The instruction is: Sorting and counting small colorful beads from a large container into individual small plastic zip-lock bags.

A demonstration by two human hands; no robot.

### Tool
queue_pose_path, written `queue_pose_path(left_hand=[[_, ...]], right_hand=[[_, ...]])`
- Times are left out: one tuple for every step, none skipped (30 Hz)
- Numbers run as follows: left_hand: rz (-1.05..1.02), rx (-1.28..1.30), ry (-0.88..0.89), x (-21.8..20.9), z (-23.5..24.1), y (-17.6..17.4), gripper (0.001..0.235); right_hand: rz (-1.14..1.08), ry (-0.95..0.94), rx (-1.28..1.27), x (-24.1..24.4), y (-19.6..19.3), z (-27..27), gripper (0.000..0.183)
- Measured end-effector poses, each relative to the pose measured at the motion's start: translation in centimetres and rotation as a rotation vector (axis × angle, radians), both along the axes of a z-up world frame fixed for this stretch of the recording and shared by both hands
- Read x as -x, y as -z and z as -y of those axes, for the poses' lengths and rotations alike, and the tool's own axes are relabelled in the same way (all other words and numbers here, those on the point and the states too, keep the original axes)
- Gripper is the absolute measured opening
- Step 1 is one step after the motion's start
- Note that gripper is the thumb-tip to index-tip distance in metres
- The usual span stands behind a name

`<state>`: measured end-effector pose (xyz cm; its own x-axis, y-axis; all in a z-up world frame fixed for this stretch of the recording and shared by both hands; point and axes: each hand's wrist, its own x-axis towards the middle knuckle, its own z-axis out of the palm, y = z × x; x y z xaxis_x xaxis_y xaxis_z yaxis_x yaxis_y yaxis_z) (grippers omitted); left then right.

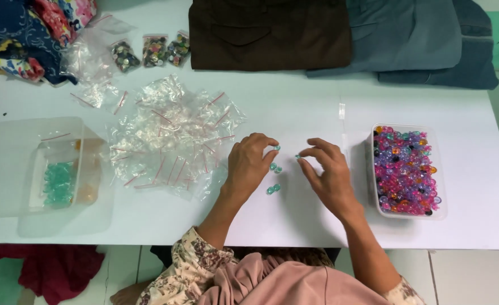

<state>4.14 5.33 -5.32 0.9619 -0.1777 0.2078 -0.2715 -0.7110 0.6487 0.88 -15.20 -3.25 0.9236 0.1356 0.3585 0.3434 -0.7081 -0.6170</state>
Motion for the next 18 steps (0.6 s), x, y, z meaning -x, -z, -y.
queue_pose_path(left_hand=[[-0.001,-0.001,-0.002,-0.2,-0.2,0.7,0.017],[-0.024,-0.011,-0.025,-0.4,-0.4,1.4,0.017],[-0.041,-0.020,-0.052,-0.8,-0.7,2.1,0.016],[-0.036,-0.020,-0.057,-0.9,-0.7,1.9,0.016],[-0.039,-0.011,-0.052,-0.9,-0.7,1.7,0.017],[-0.041,-0.002,-0.046,-0.9,-0.6,1.6,0.017],[-0.042,0.000,-0.049,-0.9,-0.6,1.6,0.017],[-0.032,0.013,-0.032,-0.9,-0.6,1.7,0.018],[-0.021,0.025,-0.014,-1.0,-0.5,1.6,0.019],[-0.021,0.026,-0.016,-1.1,-0.7,1.6,0.019],[-0.031,0.028,-0.011,-1.1,-0.7,1.6,0.021],[-0.042,0.031,-0.006,-1.0,-0.6,1.6,0.022],[-0.043,0.034,0.004,-0.9,-0.8,1.4,0.022],[-0.053,0.049,0.011,-0.7,-0.9,1.2,0.027],[-0.058,0.065,0.021,-0.8,-0.8,0.9,0.031],[-0.054,0.068,0.033,-0.6,-0.8,0.3,0.031],[-0.044,0.066,0.026,-0.5,-0.6,-0.3,0.031],[-0.034,0.065,0.019,-0.3,-0.5,-0.9,0.031]], right_hand=[[-0.001,-0.002,-0.001,-0.6,0.8,-0.9,0.011],[-0.052,0.022,0.040,-1.3,1.5,-1.8,0.011],[-0.097,0.042,0.083,-2.1,2.3,-2.8,0.011],[-0.092,0.038,0.082,-2.6,3.0,-3.1,0.011],[-0.069,0.043,0.150,-3.0,3.7,-3.4,0.011],[-0.044,0.049,0.219,-3.3,4.4,-3.7,0.011],[-0.045,0.046,0.221,-3.4,4.4,-3.7,0.011],[-0.029,0.041,0.252,-3.5,4.4,-3.7,0.011],[-0.013,0.039,0.283,-3.7,4.4,-3.7,0.011],[-0.012,0.037,0.284,-3.7,4.4,-3.8,0.011],[-0.007,0.033,0.281,-3.6,4.5,-3.8,0.012],[-0.002,0.029,0.278,-3.4,4.5,-3.7,0.012],[-0.005,0.038,0.281,-3.4,4.4,-3.7,0.012],[-0.014,0.032,0.237,-3.4,4.4,-3.7,0.015],[-0.018,0.029,0.193,-3.6,4.3,-3.6,0.017],[-0.015,0.041,0.197,-3.2,3.7,-3.5,0.017],[-0.010,0.036,0.120,-2.9,3.0,-3.3,0.017],[-0.004,0.031,0.044,-2.6,2.4,-3.2,0.017]])
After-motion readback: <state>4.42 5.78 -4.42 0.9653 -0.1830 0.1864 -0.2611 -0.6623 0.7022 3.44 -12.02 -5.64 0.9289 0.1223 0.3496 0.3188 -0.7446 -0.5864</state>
